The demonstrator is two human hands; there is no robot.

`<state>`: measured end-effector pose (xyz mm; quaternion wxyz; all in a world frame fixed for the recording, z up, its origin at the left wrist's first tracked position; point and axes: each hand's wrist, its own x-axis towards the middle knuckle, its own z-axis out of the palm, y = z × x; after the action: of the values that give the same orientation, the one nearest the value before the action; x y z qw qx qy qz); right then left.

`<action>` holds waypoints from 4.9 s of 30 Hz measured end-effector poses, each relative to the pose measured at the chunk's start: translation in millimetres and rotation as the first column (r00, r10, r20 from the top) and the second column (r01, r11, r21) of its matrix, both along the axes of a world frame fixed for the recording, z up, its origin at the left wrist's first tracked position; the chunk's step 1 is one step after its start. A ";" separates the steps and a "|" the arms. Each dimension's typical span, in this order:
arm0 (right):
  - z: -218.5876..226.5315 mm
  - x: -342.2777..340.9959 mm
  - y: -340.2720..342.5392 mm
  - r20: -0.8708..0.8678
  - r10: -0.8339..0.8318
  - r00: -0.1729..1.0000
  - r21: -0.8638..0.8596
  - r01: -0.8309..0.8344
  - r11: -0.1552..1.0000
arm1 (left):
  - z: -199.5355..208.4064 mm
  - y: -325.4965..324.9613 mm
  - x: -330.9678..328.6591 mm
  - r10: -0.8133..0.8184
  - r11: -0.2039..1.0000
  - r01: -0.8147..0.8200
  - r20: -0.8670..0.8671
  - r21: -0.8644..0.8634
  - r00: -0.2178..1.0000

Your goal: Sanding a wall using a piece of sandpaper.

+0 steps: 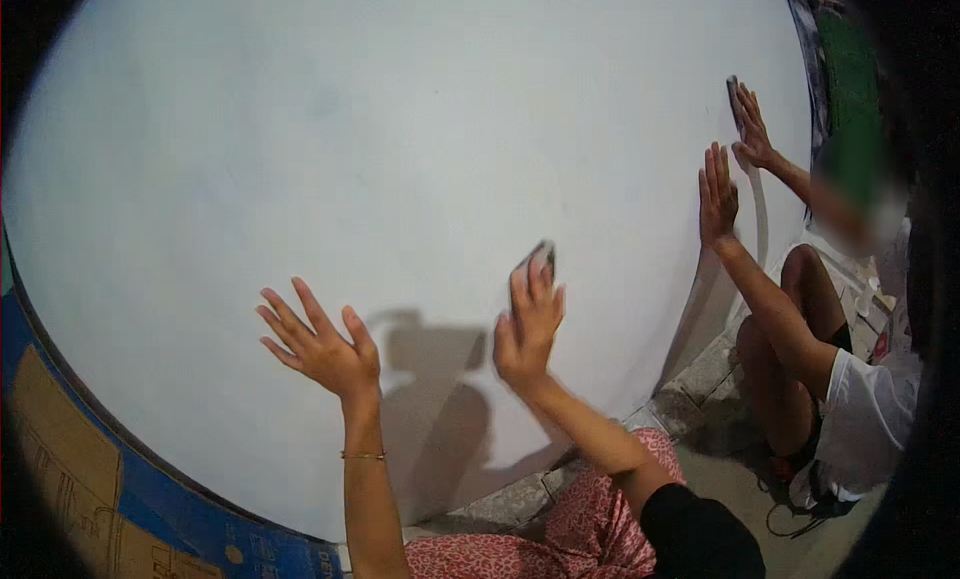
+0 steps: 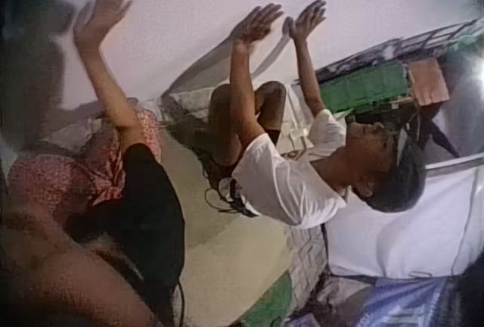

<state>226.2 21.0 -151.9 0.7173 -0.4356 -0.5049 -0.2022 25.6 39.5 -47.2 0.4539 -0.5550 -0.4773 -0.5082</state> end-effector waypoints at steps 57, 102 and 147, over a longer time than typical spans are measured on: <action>86.5 55.2 -29.5 0.549 -0.143 0.823 -0.111 0.241 0.964 | -206.7 -107.0 -101.0 -0.498 0.689 0.520 0.851 0.505 -0.167; 161.5 3.0 -29.6 0.865 -0.134 0.484 0.069 0.150 0.986 | -99.2 -23.2 -49.5 -0.249 0.915 0.258 0.067 -0.310 0.966; 65.4 -10.3 -19.3 0.334 -0.121 0.935 0.004 0.127 0.992 | -112.8 -19.9 -46.1 -0.215 0.957 0.219 0.045 -0.188 0.976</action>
<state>215.9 1.7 -86.6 0.6034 -0.4325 -0.5921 -0.3135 -20.5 19.6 -160.0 0.3341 -0.6389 -0.4655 -0.5133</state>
